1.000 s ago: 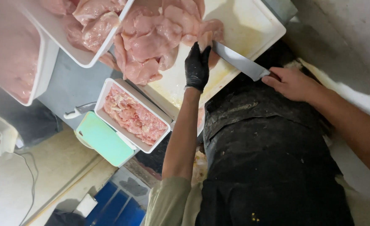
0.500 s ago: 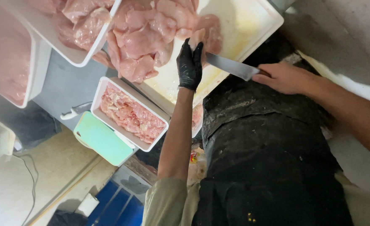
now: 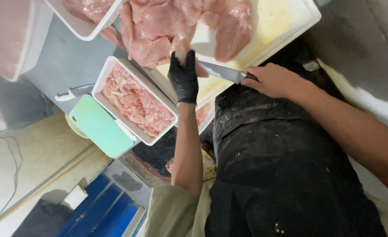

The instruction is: Slicing raw chicken breasts into smaller pieces on a cutting board using a knife.

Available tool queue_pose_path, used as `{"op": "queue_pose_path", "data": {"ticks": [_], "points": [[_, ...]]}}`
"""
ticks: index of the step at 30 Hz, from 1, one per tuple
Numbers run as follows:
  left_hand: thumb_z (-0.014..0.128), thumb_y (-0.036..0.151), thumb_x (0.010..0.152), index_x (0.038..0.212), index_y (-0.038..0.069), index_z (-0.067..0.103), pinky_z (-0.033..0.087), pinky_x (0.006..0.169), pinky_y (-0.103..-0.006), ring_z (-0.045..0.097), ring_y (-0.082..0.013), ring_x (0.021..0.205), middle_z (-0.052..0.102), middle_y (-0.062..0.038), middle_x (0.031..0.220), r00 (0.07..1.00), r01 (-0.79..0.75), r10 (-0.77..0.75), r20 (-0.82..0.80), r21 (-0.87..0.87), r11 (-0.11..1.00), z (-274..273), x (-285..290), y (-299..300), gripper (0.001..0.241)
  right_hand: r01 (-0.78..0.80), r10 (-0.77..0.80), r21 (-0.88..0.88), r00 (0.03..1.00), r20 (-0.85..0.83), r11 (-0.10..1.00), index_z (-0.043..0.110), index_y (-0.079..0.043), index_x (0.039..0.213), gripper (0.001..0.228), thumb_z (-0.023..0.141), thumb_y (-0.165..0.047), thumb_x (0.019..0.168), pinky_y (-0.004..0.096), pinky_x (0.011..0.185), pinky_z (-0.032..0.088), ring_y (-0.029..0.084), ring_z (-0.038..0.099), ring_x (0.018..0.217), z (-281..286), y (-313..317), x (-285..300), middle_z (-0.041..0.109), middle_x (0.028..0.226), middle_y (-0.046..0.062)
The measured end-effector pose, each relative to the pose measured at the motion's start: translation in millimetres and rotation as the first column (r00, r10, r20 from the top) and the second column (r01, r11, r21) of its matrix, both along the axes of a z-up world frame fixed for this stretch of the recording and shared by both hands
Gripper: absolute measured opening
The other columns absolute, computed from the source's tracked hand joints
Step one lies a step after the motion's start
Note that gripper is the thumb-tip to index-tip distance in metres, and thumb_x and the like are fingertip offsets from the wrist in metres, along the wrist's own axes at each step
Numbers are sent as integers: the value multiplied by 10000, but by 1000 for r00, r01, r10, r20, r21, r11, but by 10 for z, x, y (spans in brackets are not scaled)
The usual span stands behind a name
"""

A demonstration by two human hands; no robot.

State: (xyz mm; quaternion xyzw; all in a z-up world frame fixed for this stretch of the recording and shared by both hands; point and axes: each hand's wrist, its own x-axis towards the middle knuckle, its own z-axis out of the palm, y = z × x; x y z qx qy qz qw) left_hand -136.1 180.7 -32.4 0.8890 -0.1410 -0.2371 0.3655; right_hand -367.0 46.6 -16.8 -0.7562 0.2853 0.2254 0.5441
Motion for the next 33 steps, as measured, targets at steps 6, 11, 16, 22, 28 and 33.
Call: {"op": "queue_pose_path", "data": {"ticks": [6,11,16,22,28,33], "points": [[810,52,807,1679,279,143,661,775,-447,749,-310,921,595,-196,1304,960,279,-280,-21,163,946,-1239,-29,861,1121,-129,105,-118,976,-191,985,539,-80,969,455,434,-481,1157,463,592,393,362,625,622,-147,105,-406,650,730,146],[779,179,863,1553,196,445,570,930,-411,645,-263,1025,634,-76,1221,983,40,-47,175,45,998,-811,-309,966,767,-95,68,-101,968,-243,990,583,-39,1041,435,478,-448,1145,503,631,442,404,665,729,-195,222,-334,721,865,208],[641,294,1065,1564,100,443,466,1270,-482,565,-339,1461,538,-148,1578,780,283,-367,506,237,929,-1247,-301,1084,571,-104,85,-93,978,-188,990,571,-23,1065,453,469,-456,1148,511,610,420,426,649,711,-383,365,-257,706,838,204],[439,298,1188,1688,249,314,325,1419,-445,358,-235,1683,321,34,1766,810,245,-337,480,245,938,-1736,-333,1155,517,-141,124,-48,958,-260,989,576,-18,1075,435,472,-428,1175,503,576,436,380,632,654,-525,417,-173,683,845,205],[559,433,1144,1735,189,168,221,1482,-539,189,-289,1751,128,-8,1831,810,214,-345,473,309,927,-1751,-510,980,749,-84,79,-16,971,-226,996,554,-16,1055,399,503,-392,1178,496,558,385,360,575,595,-699,461,-164,649,740,188],[574,538,1122,1713,192,212,195,1511,-540,214,-274,1750,228,-36,1808,829,119,-265,493,308,944,-1743,-603,875,775,-125,123,-13,986,-116,992,545,-2,1131,474,432,-460,1173,491,555,396,377,583,634,-906,540,-181,647,809,196]]}}
